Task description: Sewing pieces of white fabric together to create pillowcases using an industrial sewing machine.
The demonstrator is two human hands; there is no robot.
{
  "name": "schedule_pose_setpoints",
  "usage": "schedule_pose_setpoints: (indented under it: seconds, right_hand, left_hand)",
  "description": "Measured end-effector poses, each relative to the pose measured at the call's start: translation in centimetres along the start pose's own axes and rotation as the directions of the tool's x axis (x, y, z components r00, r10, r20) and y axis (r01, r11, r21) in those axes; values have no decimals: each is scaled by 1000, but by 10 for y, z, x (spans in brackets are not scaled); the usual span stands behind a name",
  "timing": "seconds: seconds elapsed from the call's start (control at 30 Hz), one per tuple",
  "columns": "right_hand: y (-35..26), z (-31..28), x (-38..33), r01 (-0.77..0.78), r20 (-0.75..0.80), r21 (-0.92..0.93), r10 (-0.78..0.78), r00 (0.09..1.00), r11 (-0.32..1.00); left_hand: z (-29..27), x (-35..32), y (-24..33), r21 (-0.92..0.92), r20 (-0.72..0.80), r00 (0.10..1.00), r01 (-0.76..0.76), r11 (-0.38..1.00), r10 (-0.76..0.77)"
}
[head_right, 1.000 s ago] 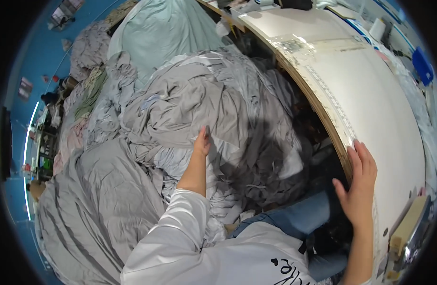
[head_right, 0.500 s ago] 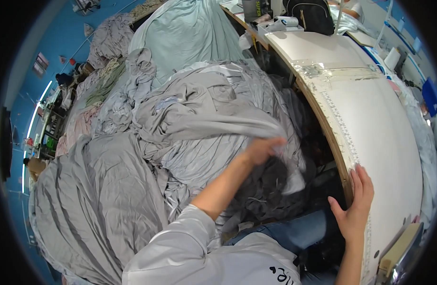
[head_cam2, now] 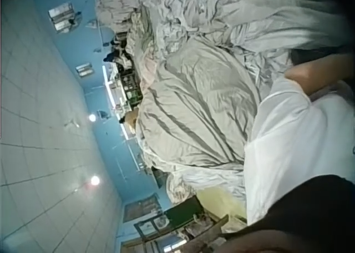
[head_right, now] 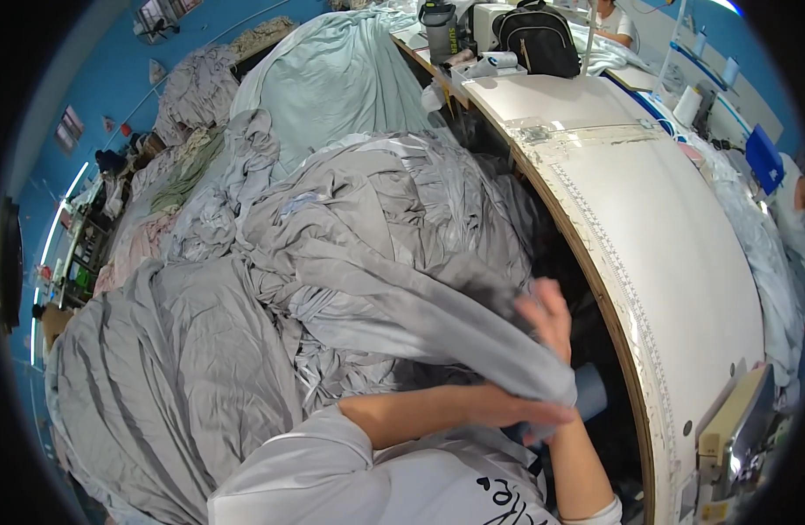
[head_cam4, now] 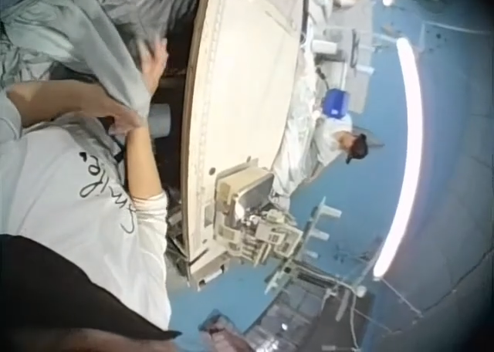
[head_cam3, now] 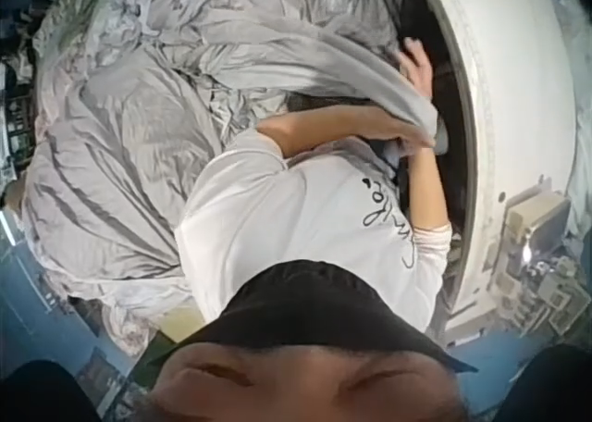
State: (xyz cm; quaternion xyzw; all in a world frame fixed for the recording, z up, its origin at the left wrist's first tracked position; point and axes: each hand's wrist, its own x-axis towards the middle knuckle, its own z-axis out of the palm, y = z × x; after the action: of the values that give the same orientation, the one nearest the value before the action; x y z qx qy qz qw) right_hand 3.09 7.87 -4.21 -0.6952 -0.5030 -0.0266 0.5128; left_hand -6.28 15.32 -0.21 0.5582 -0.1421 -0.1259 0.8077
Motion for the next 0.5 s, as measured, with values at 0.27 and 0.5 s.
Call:
schedule_pose_setpoints:
  seconds: [0.27, 0.5]
  right_hand:
    - [-41, -71, 25, 402, 72, -362, -405, 912, 841]
    - [-90, -167, 95, 397, 67, -726, -516, 854, 562]
  left_hand:
    - [-78, -72, -36, -591, -665, 682, -232, 773, -304]
    - [-271, -113, -44, -500, -799, 566, -442, 744, -201]
